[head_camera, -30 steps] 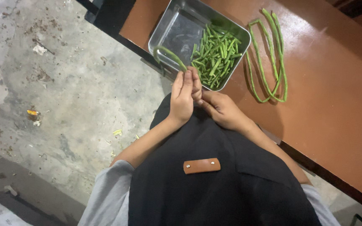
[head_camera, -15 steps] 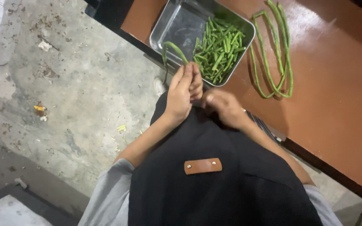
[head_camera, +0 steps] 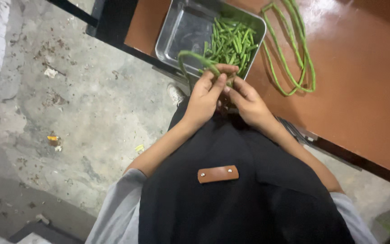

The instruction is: The person breaks long beans into smaller pieces by hand and places them into a metal tray.

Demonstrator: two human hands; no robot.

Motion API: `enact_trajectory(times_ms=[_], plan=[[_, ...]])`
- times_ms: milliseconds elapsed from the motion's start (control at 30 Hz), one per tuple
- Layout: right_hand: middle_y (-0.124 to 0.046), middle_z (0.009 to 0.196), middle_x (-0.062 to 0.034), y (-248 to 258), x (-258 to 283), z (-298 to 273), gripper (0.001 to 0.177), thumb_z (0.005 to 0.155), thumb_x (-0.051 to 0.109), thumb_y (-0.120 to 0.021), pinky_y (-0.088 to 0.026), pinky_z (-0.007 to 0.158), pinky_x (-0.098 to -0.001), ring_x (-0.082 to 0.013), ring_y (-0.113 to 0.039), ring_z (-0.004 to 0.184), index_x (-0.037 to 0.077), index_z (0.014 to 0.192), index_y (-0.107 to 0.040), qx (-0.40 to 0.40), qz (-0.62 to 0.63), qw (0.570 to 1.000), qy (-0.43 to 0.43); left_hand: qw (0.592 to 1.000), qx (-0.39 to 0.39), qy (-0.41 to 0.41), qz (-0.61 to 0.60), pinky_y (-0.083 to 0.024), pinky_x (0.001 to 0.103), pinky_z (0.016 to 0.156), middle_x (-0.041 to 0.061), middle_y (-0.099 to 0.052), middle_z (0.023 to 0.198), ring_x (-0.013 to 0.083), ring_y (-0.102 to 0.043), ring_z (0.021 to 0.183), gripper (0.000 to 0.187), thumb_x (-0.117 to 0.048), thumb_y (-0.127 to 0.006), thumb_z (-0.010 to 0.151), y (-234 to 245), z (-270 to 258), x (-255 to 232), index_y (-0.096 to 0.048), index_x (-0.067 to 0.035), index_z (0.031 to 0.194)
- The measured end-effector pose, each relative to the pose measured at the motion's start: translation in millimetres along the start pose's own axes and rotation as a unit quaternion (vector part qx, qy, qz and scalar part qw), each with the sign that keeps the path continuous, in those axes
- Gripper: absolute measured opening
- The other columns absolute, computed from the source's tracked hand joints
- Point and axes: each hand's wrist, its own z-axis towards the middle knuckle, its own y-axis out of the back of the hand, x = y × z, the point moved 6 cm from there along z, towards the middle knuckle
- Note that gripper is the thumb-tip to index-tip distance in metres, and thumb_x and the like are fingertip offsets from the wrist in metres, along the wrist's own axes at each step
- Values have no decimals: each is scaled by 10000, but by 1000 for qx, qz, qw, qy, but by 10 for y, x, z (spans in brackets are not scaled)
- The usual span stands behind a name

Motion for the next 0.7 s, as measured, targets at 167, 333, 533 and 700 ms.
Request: enact_trajectory(times_ms=[167,333,533,700], plan=[[-639,984,-1,-69,83,59,341,1084,183,-512,-514,667,-241,-66,-586,786,39,1393,-521,3,-185,981,57,962,-10,-113,-246,-517,324,944,63,-603,1089,163,-620,1024,280,-297,-396,1139,37,-30,-115,-526,-50,1146],[-655,763,-49,-167,346,1,183,1062,142,-585,-507,602,-272,-98,-595,640,-7,1149,-649,-67,-391,914,85,919,-21,-165,-357,-432,304,850,11,-414,912,132,-429,831,233,-282,-401,1178,70,8,-14,-478,-80,1089],[-655,851,-30,-179,268,9,175,1088,107,-542,-514,666,-252,-87,-611,729,-13,1185,-624,-58,-287,940,174,880,-33,-119,-458,-388,297,775,-9,-377,857,120,-356,732,78,-122,-420,1114,128,84,-26,-475,-100,1064],[-623,868,-19,-23,98,66,189,1134,166,-478,-462,671,-229,-95,-570,734,18,1170,-591,17,-159,977,142,846,-19,-67,-529,-388,284,749,-23,-373,829,110,-350,703,163,-189,-391,1136,177,130,9,-483,-108,1028]])
